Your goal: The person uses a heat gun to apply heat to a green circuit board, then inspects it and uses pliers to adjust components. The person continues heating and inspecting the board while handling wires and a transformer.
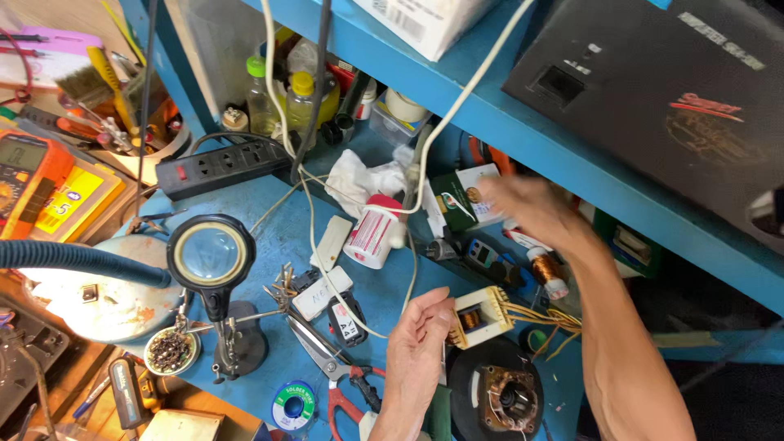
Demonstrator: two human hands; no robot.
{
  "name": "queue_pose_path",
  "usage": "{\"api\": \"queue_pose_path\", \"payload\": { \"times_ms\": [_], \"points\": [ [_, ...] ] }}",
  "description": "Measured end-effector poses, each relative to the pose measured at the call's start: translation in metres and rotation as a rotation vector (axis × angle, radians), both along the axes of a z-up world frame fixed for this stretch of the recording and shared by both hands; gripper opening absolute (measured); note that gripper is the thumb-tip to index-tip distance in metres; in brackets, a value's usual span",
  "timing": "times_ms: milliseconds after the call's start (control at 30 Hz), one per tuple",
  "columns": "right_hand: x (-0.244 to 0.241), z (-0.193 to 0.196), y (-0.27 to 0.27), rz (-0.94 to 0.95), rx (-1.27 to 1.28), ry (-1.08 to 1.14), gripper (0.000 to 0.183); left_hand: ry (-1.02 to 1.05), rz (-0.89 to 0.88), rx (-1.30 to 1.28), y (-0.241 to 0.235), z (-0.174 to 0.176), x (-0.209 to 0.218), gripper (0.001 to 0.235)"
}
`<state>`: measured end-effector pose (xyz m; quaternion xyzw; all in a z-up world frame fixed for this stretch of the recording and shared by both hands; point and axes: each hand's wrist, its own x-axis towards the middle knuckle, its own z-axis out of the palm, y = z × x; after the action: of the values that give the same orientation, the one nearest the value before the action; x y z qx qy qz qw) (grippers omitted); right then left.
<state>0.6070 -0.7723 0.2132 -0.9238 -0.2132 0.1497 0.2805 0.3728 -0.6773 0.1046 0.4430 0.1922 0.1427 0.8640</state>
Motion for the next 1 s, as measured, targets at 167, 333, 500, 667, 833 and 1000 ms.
{"api": "queue_pose_path", "payload": {
  "times_ms": [167, 333, 500, 667, 833, 1000],
  "points": [
    [0.113, -0.052, 0.032, -0.25, -0.097, -0.47, 0.052, 0.076, -0.029, 0.066, 0.015, -0.006, -0.024, 0.037],
    [0.187, -0.112, 0.032, -0.364, -0.287, -0.442, 0.055, 0.086, -0.005, 0.012, 0.014, -0.021, -0.041, 0.039],
    [0.186, -0.105, 0.036, -0.437, -0.251, -0.372, 0.068, 0.139, -0.012, -0.023, 0.014, -0.035, -0.047, 0.039],
    [0.153, -0.093, 0.035, -0.345, -0.196, -0.496, 0.047, 0.107, -0.009, -0.014, 0.005, -0.041, -0.053, 0.038],
    [0.144, -0.062, 0.034, -0.51, -0.161, -0.264, 0.044, 0.144, -0.103, -0.028, 0.002, -0.03, -0.054, 0.039],
    [0.128, -0.015, 0.025, -0.203, 0.021, -0.563, 0.031, 0.124, -0.137, -0.017, -0.008, -0.007, -0.058, 0.038]
  ]
}}
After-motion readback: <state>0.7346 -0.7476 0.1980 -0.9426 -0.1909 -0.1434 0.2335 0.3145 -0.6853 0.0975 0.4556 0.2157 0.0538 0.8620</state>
